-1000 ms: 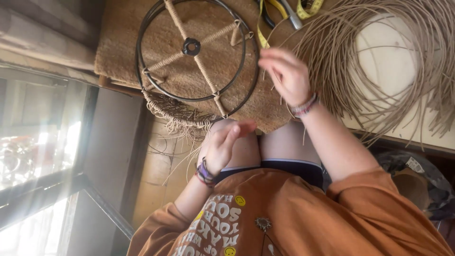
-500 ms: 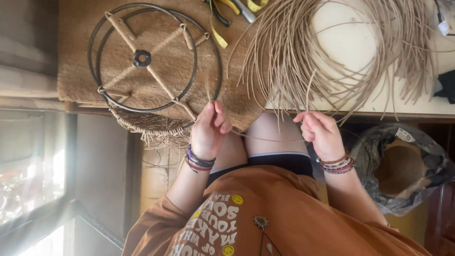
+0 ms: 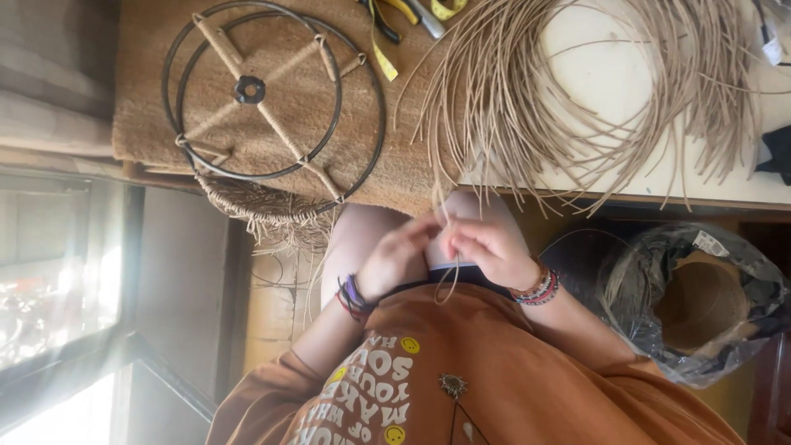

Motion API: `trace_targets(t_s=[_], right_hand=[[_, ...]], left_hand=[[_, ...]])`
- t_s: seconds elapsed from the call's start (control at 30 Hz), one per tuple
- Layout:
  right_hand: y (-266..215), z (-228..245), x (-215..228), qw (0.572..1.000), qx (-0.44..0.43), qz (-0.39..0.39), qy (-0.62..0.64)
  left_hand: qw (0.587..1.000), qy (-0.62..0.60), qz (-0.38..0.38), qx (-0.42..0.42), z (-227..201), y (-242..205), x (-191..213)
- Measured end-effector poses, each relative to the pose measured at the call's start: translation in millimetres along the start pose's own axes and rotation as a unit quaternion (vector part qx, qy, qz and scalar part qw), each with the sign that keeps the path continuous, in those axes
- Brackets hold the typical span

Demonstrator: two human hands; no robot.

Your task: Weaving natural fibers around a metal frame to create a basket or decorative object.

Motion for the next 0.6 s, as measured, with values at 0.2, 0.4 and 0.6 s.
trace_targets(t_s=[0.2,0.4,0.6], right_hand=[[-13,19,-6,0.986,0.024,0.158,0.044],[-1,31,12,0.998,0.013,-0.061,0.032],[18,37,-9,0.995,0.01,-0.098,0.034]], left_hand=[[0.916,-0.374,-0.108,-0.102,-56,38,18],[0.963,-0.202,-0.155,-0.088,-68,28,-13],[0.981,-0.086,-0.113,-0.136,-68,16,-40]])
Point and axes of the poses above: each hand's wrist, its own y-axis towards the middle knuckle, its own x-axis out of the back of the hand, z = x × y, the point moved 2 cm from there along y, towards the middle knuckle, and after that the axes turned 1 degree about -z, right-handed, at the moved point
